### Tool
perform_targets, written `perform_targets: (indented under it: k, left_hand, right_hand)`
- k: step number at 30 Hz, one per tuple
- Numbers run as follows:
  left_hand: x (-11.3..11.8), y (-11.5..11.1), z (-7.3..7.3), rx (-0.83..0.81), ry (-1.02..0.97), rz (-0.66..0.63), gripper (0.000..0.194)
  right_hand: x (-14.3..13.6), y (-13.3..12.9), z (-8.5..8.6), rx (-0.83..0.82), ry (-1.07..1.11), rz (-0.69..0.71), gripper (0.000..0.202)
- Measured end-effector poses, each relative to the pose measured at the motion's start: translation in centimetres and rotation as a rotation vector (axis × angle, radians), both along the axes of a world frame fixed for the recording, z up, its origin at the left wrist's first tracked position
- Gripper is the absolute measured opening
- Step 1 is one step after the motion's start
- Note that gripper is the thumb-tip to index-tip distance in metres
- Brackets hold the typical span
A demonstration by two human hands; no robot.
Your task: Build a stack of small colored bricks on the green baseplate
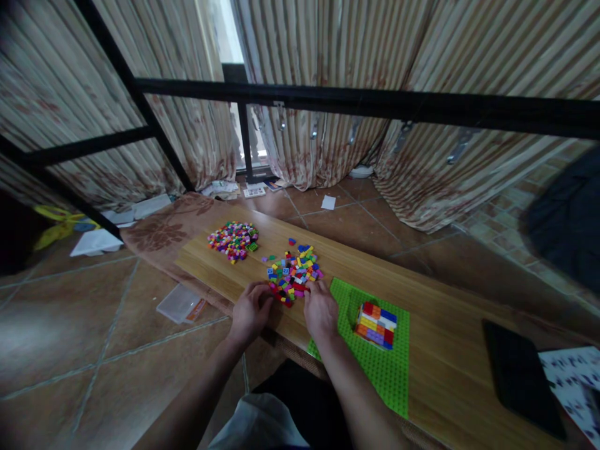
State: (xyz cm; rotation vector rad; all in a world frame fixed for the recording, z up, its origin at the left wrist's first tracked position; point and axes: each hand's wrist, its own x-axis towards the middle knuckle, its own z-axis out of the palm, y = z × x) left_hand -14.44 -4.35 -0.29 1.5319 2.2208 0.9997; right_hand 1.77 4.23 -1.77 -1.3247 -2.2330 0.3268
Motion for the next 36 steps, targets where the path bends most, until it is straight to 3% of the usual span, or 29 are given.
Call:
perform_targets:
  k: [7, 12, 14, 18, 23, 27, 36]
  left_hand:
    - [-0.3, -0.2, 0.0, 0.039, -0.040, -0.007, 0.021]
    - [0.6, -0.5, 1.4, 0.158, -0.085, 0.040, 0.025]
    - [2.0, -0.6, 2.1, 0.214, -0.103, -0.016, 0.025]
    - [6.4, 0.1, 2.9, 0.210, -0.179, -0.257, 0.022]
    - [11.3, 2.2, 2.9, 0.148, -0.259, -0.401, 0.023]
    - [13.1, 4.2, 2.7, 0.090, -0.307, -0.431, 0.026]
    - [14.8, 6.9, 2.5, 0.007, -0.393, -0.421, 0.027]
  right_hand:
    - [-0.1, -1.3, 1.7, -0.055, 0.161, -0.019, 0.023]
    - [3.5, -4.2, 3.7, -0.086, 0.358, -0.021, 0.025]
    - [6.2, -5.6, 4.0, -0.102, 0.372, -0.047, 0.024]
    - [12.4, -7.5, 3.6, -0.073, 0.362, -0.172, 0.024]
    - [17.6, -6.8, 3.1, -0.026, 0.329, -0.310, 0.025]
    - [18.5, -5.0, 3.3, 0.011, 0.322, -0.311, 0.025]
    - [16.7, -3.1, 3.0, 0.017, 0.313, -0.199, 0.025]
